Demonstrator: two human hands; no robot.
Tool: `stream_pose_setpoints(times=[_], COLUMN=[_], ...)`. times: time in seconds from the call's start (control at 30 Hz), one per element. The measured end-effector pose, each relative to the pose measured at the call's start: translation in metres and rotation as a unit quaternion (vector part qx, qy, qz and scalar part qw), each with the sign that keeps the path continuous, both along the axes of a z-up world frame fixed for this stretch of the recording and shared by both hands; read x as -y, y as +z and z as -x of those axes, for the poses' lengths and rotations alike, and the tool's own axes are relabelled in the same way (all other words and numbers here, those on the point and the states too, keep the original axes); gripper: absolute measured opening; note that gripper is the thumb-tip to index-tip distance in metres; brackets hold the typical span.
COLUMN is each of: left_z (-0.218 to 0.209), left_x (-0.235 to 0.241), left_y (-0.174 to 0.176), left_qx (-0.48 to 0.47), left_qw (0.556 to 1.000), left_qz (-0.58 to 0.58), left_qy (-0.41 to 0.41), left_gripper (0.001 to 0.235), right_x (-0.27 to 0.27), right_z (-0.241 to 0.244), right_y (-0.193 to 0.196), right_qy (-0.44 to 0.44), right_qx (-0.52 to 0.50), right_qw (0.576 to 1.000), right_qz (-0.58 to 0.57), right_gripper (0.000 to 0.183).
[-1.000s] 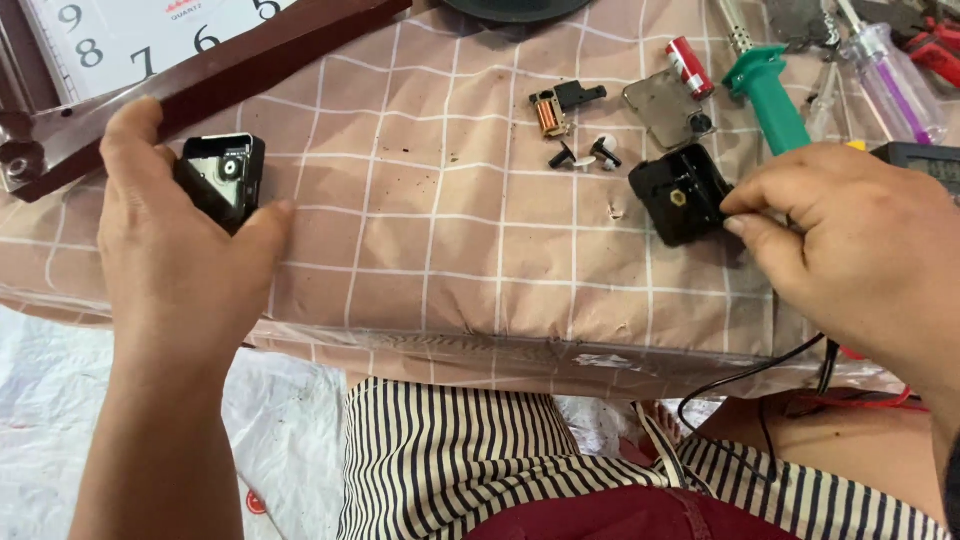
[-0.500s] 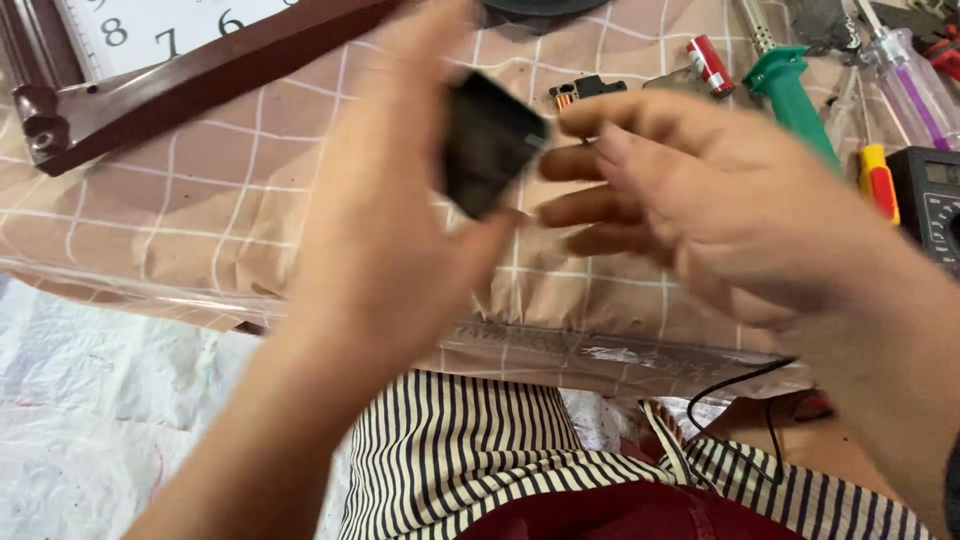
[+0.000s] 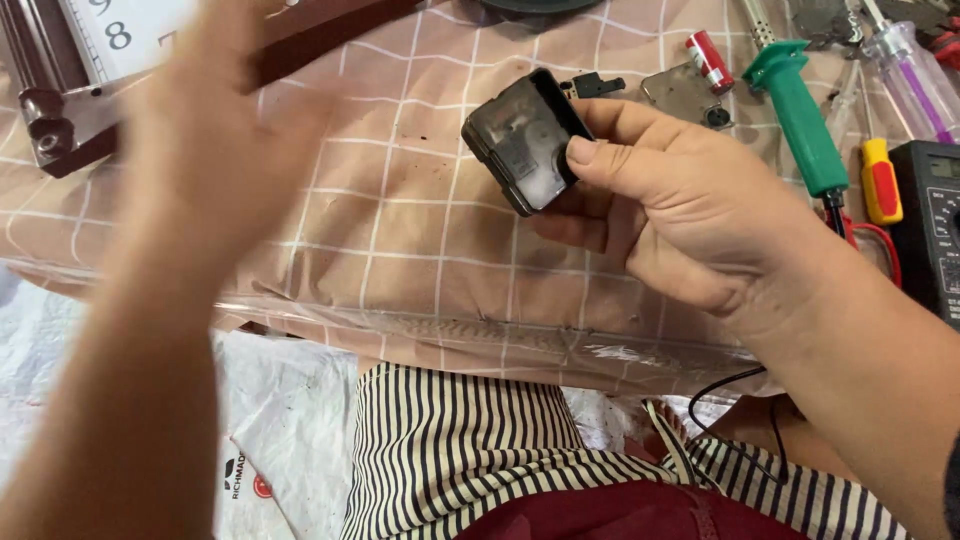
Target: The person disassembles a small black clock mechanism, removes internal gears and a white plastic piece, and places the cover back on. They then handle a second similar mechanism, removing its internal components and placing them on the table.
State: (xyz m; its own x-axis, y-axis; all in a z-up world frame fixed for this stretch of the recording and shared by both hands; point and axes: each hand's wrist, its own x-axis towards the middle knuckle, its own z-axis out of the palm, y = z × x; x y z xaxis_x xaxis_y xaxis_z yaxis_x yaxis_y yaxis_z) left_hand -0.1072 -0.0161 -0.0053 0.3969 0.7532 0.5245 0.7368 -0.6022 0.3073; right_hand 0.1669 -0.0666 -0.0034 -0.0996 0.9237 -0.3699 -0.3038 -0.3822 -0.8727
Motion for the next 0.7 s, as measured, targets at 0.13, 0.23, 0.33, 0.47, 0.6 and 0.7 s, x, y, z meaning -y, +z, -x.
stream_pose_setpoints(times=[0.13,0.23,0.33,0.47,0.6,0.7], left_z=[0.075,0.068,0.074,0.080,0.068,0.068], left_x=[-0.044,-0.046,-0.060,-0.063,-0.058,-0.062], left_y=[-0.025,-0.013,-0.022,-0.029,-0.021,-0.015], left_qx=[-0.156,-0.189,-0.185,-0.167,-0.205,-0.231], left_qw=[0.982,0.964,0.957,0.969,0.960,0.954], left_qz=[-0.067,0.077,0.103,0.070,0.050,0.056], left_qy=[0.076,0.171,0.200,0.167,0.183,0.181], left_gripper=[0.040,0.035,0.040,0.038,0.038,0.053], right_x=[-0.001,0.003,0.001,0.002,0.002,-0.001], right_z=[-0.006,0.002,-0.004,-0.010,-0.008,-0.010], right_y=[-0.014,-0.007,-0.013,-0.013,-0.014,-0.023], right_qy=[0.024,0.000,-0.014,-0.019,-0.018,-0.007], right_qx=[-0.019,0.053,0.076,0.111,0.200,0.207], right_qw=[1.000,0.999,0.997,0.993,0.978,0.974], right_qz=[-0.003,-0.006,-0.014,-0.042,-0.057,-0.092], right_gripper=[0.043,0.044,0.043,0.045,0.044,0.043])
